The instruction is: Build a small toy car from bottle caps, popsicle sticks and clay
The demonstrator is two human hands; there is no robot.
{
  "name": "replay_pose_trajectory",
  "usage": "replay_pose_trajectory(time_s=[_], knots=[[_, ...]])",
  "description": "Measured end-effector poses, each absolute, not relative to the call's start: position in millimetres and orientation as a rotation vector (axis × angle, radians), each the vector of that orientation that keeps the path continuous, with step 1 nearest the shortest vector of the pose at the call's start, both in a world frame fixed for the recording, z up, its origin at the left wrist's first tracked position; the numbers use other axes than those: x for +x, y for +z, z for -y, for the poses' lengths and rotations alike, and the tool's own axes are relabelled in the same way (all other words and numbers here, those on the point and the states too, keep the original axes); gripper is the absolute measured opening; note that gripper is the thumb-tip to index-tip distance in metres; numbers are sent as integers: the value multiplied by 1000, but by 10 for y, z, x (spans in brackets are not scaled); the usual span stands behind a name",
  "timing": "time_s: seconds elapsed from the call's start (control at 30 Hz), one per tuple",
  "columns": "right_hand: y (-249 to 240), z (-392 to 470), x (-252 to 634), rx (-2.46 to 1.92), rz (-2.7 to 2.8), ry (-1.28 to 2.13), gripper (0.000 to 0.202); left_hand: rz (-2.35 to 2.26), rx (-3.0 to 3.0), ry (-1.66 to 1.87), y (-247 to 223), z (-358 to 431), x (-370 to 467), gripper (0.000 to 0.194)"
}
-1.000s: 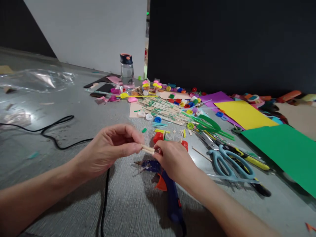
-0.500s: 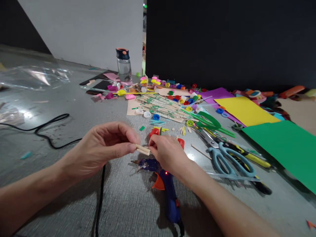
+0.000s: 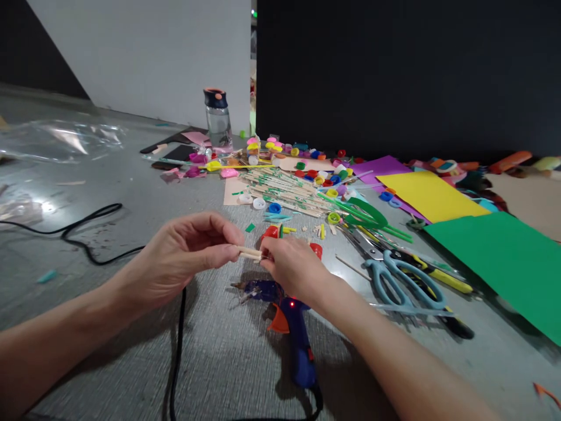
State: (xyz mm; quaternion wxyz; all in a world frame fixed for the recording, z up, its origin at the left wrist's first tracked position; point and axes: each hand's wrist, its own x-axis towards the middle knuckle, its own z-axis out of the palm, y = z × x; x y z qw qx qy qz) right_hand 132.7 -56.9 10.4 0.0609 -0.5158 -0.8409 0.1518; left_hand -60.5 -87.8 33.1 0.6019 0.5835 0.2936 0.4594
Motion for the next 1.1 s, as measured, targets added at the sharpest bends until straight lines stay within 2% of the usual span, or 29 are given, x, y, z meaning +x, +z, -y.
replay_pose_trajectory(time_s=[0.23, 0.4, 0.6, 0.73, 0.9, 1.1], knots=[[234, 651, 1405, -1566, 2513, 381, 12, -732, 1373, 1056, 355, 869, -609, 8], [417, 964, 1741, -1585, 2333, 329, 10, -778, 1404, 1005, 367, 918, -598, 11], [413, 1390, 2016, -1504, 2260, 309, 8, -816, 1570, 955, 312, 1017, -543, 8], [462, 1587, 2059, -1464, 2193, 396, 9, -823, 1699, 895, 322, 1119, -475, 7], [565, 1649, 1988, -1230, 2270, 599, 22, -797, 1832, 787, 390, 1254, -386, 7], [584, 1644, 1914, -1163, 2219, 768, 21, -786, 1844, 721, 388, 1274, -336, 7]])
